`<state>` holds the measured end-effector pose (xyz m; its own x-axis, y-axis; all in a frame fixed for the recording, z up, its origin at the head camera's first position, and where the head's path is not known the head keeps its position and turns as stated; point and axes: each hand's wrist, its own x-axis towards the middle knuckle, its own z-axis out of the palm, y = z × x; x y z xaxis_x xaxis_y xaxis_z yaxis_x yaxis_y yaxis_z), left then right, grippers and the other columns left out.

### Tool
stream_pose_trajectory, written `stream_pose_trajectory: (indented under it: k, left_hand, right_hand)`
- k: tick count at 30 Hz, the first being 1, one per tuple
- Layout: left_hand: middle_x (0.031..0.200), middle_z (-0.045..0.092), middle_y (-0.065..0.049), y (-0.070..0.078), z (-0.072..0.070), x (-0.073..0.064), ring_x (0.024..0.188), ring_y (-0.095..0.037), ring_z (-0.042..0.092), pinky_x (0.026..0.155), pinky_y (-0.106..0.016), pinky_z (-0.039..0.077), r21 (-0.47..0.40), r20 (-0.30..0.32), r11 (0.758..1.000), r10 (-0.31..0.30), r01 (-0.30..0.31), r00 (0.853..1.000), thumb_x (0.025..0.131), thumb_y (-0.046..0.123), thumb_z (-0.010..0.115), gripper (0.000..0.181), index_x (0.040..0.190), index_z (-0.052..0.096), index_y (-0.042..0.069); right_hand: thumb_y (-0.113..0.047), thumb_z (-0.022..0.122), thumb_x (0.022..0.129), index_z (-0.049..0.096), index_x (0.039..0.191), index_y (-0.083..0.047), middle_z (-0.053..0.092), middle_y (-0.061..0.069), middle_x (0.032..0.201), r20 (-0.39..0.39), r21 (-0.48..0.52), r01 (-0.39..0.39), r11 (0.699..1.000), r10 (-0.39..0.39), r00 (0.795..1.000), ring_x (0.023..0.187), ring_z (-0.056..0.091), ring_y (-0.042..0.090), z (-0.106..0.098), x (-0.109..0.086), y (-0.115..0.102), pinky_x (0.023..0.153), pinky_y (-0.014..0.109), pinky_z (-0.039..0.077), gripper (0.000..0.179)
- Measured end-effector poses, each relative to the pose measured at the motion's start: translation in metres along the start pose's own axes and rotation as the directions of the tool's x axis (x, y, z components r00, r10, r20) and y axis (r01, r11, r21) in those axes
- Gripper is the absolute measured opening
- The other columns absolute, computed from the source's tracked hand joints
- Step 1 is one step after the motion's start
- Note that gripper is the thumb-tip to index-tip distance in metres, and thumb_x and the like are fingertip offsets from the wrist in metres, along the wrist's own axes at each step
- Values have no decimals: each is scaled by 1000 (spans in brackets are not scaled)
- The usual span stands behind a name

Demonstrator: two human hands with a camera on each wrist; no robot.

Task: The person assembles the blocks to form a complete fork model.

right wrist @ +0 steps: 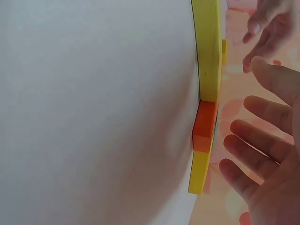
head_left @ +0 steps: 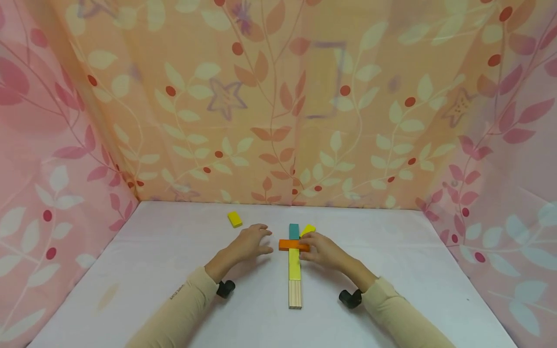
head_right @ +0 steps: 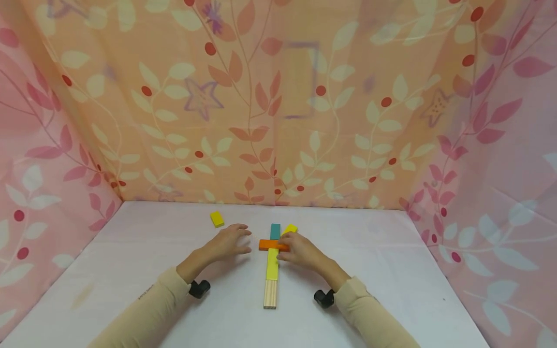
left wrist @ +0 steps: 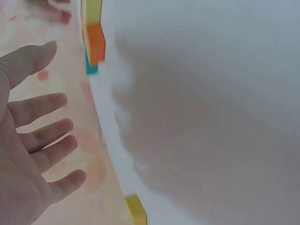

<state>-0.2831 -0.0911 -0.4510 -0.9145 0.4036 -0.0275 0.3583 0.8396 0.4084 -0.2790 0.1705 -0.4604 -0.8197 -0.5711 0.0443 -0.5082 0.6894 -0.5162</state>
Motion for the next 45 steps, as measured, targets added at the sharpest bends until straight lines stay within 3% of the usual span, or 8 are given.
stream_pose_trajectory:
  k: [6,12,18,29,39,45]
  left_hand:
    - [142,51,-18,-25,-14,5,134,-35,46,111,-52,37,8,-63,1000,-20,21,998,87,31,73,53,130,60,4]
    - [143,48,-21,-50,-22,12,134,-39,45,106,-62,36,13,-83,999,-45,47,996,89,32,70,54,133,57,2]
    - [145,45,-24,-67,-32,18,136,-43,40,106,-65,35,6,-100,997,-79,80,992,91,31,68,57,136,53,0]
    - [148,41,-25,-90,-38,27,136,-44,38,107,-65,33,-10,-89,987,-160,160,983,91,34,67,63,139,49,-1]
    - [142,48,-26,-103,-40,33,117,-38,52,105,-56,40,-55,-77,971,-235,231,969,89,31,70,63,137,49,-4]
    - [132,54,-24,-110,-35,35,105,-32,53,93,-48,46,-60,-69,969,-245,241,967,89,32,70,63,135,51,-5]
  right_hand:
    - [-43,71,86,65,126,-14,58,6,134,46,-37,-1,999,3,999,125,53,27,6,-5,-2,105,48,46,49]
    - [-50,72,83,61,131,-11,54,8,139,73,-90,52,995,-45,996,130,49,30,7,-10,-6,108,50,42,62]
    - [-54,74,79,59,134,-13,52,7,142,95,-120,89,989,-78,992,131,48,31,8,-13,-11,108,52,42,70]
    - [-64,75,70,58,133,-12,50,8,142,122,-213,173,962,-149,981,126,51,28,14,-15,-13,104,46,47,84]
    - [-70,72,69,54,138,-15,47,9,145,159,-261,157,953,-118,980,130,48,28,16,-15,-18,108,47,44,89]
    - [-70,71,69,53,140,-15,44,11,149,171,-271,151,951,-106,979,134,45,31,16,-16,-20,110,50,41,92]
